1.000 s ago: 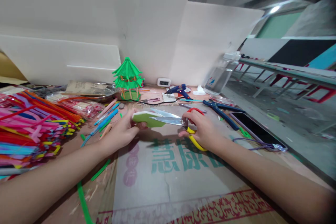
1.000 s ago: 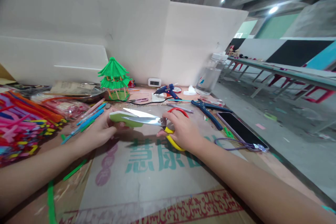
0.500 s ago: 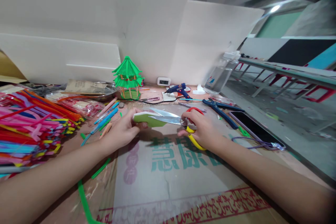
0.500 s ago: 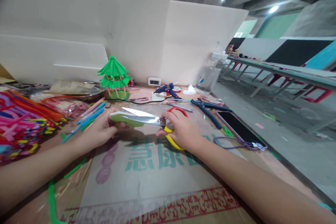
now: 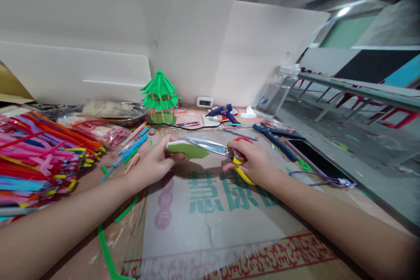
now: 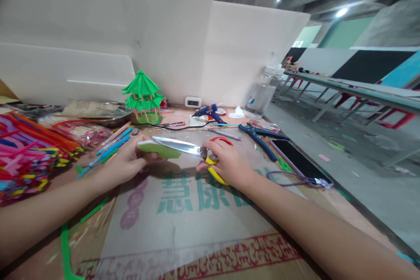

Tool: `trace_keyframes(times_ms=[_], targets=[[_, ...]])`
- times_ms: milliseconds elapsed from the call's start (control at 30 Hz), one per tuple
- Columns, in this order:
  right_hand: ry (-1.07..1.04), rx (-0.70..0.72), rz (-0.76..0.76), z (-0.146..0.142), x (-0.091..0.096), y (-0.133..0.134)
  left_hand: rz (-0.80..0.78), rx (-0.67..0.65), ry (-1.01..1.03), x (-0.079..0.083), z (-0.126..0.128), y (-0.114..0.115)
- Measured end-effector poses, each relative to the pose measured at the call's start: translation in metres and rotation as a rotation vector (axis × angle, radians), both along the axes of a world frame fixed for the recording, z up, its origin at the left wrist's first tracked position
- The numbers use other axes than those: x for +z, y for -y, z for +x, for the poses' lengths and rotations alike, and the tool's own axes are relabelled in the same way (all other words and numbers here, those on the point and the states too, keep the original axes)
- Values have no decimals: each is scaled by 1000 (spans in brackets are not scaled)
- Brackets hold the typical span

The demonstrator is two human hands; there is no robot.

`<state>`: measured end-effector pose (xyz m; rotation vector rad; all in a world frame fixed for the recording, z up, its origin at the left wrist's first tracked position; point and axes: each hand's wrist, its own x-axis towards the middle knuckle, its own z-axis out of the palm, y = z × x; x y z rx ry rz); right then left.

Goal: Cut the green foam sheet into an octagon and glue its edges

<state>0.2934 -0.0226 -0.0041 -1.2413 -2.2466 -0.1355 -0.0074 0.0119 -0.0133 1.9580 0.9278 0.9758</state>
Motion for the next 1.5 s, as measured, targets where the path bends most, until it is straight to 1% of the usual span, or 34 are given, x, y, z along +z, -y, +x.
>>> trace_keyframes(times_ms=[67, 167, 233, 367, 467, 600, 867, 1033, 1267, 1500], targets=[[-38, -5, -4, -1, 2, -1, 11, 33, -21, 1, 1, 0], [-64, -45, -3, 0, 4, -3, 2, 33, 34, 2, 3, -1], [-35, -70, 0, 1, 5, -4, -16, 13, 78, 2, 3, -2], [30, -86, 4, 1, 6, -1, -39, 16, 88, 1, 3, -2], [58, -78, 19, 0, 6, 1, -28, 32, 61, -2, 2, -3], [72, -56, 51, -1, 7, 2, 24, 67, -24, -5, 0, -4], [91, -57, 60, 0, 6, 1, 95, 64, -92, -1, 0, -3], [132, -61, 124, 2, 7, 0, 83, 68, -116, -4, 0, -4], [182, -38, 217, 3, 9, -1, 127, 85, -153, 0, 1, 0], [187, -52, 179, 4, 11, 0, 126, 104, -151, 2, 2, 1]])
